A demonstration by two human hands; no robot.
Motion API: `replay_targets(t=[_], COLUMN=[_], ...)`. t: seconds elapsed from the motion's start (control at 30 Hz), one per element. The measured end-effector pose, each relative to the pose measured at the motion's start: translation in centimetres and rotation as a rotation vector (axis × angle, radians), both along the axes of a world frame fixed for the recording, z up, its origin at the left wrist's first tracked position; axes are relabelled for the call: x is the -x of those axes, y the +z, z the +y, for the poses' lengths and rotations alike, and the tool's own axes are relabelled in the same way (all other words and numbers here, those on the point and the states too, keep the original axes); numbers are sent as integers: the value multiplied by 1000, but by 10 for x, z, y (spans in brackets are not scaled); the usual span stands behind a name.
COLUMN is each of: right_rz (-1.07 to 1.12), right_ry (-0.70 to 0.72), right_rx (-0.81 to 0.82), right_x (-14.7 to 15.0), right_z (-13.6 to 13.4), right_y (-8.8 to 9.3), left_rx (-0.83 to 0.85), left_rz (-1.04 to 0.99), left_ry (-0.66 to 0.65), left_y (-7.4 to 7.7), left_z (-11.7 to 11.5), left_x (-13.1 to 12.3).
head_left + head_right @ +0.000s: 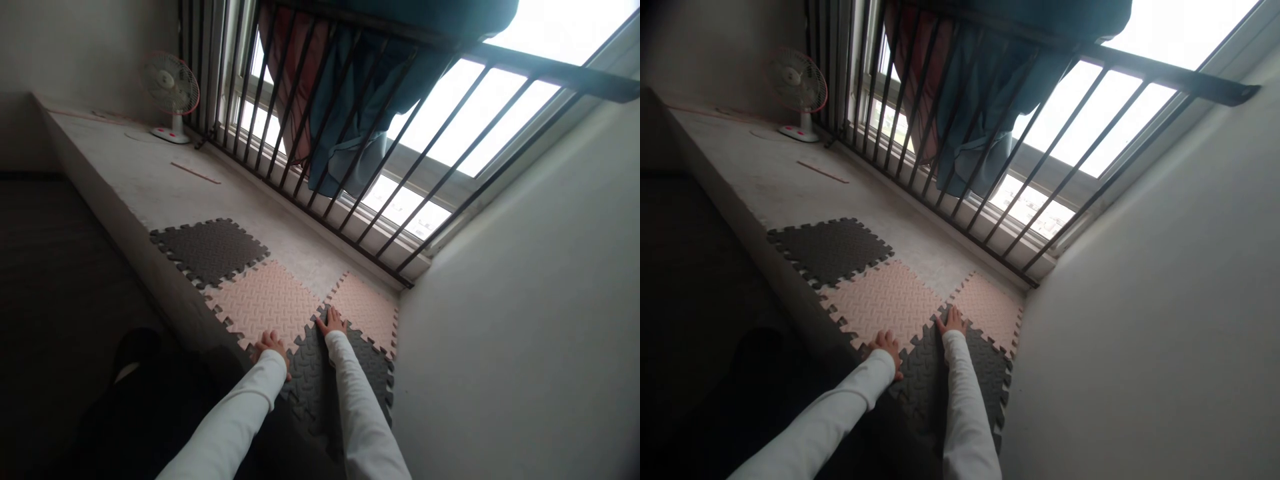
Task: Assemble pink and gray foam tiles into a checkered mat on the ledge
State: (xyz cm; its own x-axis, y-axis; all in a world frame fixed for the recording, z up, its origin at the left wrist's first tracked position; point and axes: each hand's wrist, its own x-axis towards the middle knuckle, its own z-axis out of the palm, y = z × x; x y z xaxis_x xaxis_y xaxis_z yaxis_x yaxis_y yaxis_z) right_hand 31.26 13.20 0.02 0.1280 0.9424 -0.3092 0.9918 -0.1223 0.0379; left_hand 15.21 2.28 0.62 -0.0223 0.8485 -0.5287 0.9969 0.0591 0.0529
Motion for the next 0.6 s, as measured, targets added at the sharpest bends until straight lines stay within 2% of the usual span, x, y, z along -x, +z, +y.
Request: replay_targets(t=[0.13,0.23,0.3,0.5,0.6], right_rz=[4,-90,-126,-144,-145], right_ry=[-57,-244,-346,-403,-420], right_rx=[-14,-164,-187,-156,-110], right_x=[-8,-27,-42,-84,-102], right_z=[0,-12,-24,-46,-55], right_y=[4,4,2,3,2], left_rx=[5,-53,-62,42,28], left_rz=[7,-31,-49,22,21], left_ry=[-3,12,20,-30,-35], left_y=[2,-2,-3,8,12], left_z=[-2,-3,-2,-2,-3], left_x=[1,2,1,1,3])
